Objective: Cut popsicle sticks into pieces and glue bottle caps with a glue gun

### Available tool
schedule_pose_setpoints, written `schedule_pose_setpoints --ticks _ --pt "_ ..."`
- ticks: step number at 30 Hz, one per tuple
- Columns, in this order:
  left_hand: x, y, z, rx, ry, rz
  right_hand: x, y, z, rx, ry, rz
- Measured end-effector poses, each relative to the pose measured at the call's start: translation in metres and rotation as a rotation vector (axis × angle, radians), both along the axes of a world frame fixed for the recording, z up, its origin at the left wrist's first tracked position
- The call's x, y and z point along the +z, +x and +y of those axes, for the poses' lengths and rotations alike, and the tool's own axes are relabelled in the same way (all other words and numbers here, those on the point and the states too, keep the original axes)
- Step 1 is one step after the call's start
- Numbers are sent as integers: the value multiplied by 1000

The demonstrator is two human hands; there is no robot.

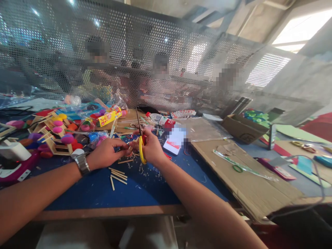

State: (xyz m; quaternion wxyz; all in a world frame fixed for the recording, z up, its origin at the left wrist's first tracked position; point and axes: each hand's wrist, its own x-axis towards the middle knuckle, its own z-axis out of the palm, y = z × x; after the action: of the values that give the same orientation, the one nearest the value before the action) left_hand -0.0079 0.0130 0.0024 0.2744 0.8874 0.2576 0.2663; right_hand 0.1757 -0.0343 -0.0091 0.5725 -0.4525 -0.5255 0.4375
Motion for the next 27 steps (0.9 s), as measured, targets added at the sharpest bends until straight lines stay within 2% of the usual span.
schedule_pose_setpoints --ticks 19,27 --pt "-1 2 -1 -46 -100 6 3 0 -2 -5 2 -38" --pt "-6 2 3 -6 -159 -8 -1 -4 -1 -34 -6 -72"
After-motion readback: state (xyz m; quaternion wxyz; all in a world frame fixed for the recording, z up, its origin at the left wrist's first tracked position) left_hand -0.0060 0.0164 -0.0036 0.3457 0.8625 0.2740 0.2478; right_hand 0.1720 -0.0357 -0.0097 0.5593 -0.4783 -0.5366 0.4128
